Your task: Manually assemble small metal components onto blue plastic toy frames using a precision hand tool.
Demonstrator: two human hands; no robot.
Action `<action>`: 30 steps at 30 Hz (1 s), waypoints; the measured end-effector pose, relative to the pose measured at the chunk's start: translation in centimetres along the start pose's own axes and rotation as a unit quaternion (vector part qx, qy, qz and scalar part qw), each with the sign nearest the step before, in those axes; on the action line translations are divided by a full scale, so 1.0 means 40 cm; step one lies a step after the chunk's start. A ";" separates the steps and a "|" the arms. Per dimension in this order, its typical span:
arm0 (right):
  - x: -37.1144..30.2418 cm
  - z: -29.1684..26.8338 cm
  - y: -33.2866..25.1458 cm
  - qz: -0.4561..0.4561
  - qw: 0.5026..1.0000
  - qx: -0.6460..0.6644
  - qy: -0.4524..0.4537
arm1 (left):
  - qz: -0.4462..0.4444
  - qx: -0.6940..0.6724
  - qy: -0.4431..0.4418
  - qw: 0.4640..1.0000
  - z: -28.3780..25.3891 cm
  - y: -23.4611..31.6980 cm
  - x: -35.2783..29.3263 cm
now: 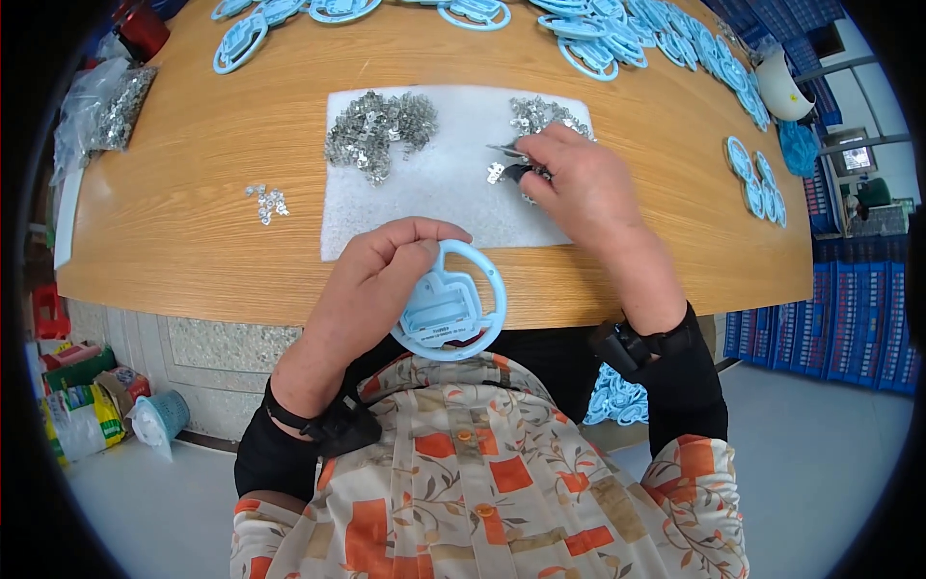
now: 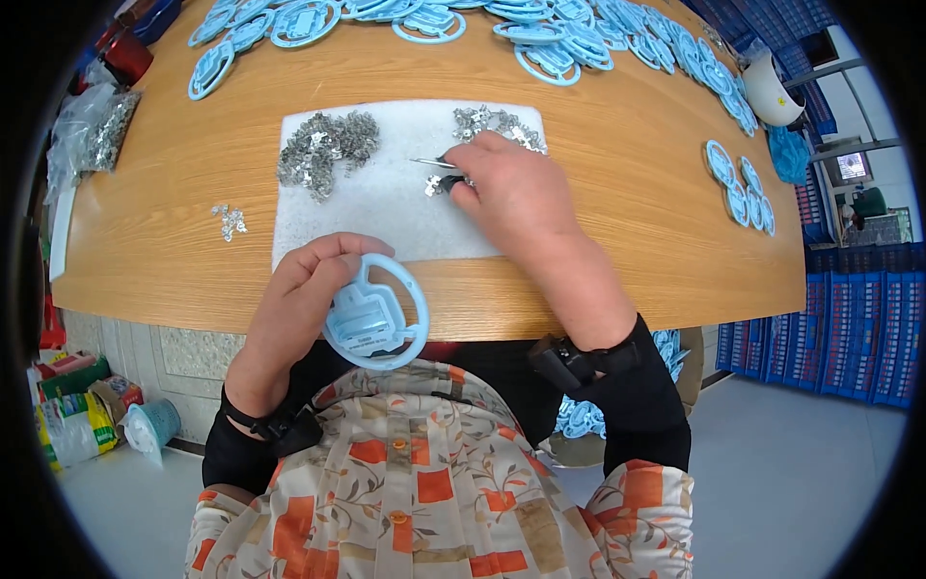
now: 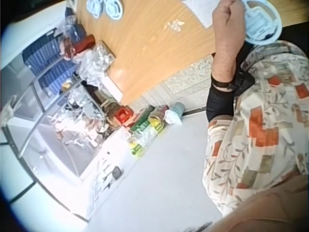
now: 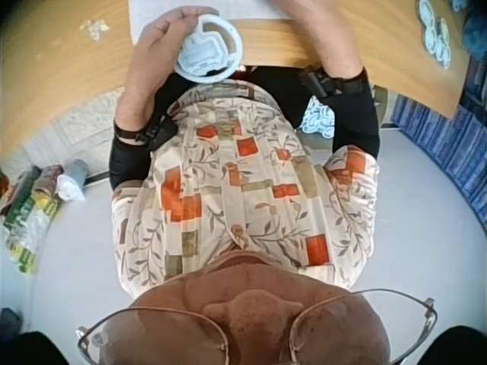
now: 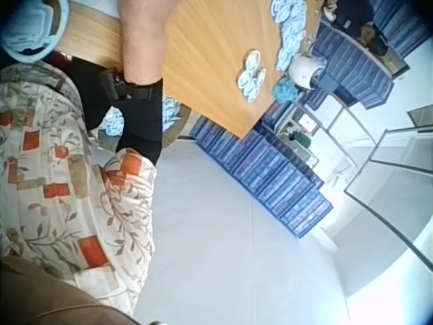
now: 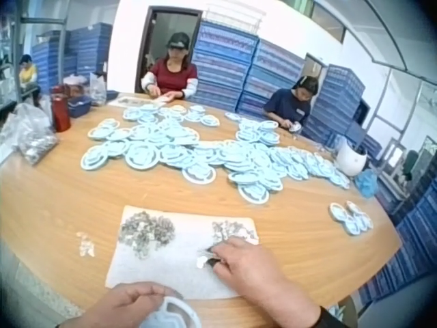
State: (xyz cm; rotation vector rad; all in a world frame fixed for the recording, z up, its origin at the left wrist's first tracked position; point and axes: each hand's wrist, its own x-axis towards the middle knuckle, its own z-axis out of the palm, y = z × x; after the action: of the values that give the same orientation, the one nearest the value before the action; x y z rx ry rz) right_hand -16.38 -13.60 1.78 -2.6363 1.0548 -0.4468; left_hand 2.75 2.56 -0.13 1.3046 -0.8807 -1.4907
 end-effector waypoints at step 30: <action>-0.002 -0.004 0.000 0.029 0.988 0.144 -0.044 | 0.081 0.256 0.035 0.963 0.020 0.039 0.100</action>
State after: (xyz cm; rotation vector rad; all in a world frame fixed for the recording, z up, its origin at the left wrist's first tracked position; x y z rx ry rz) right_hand -16.48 -13.54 1.90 -2.3429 0.9560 -0.4296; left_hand 2.26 -1.76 0.22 1.5958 -1.3497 -1.1162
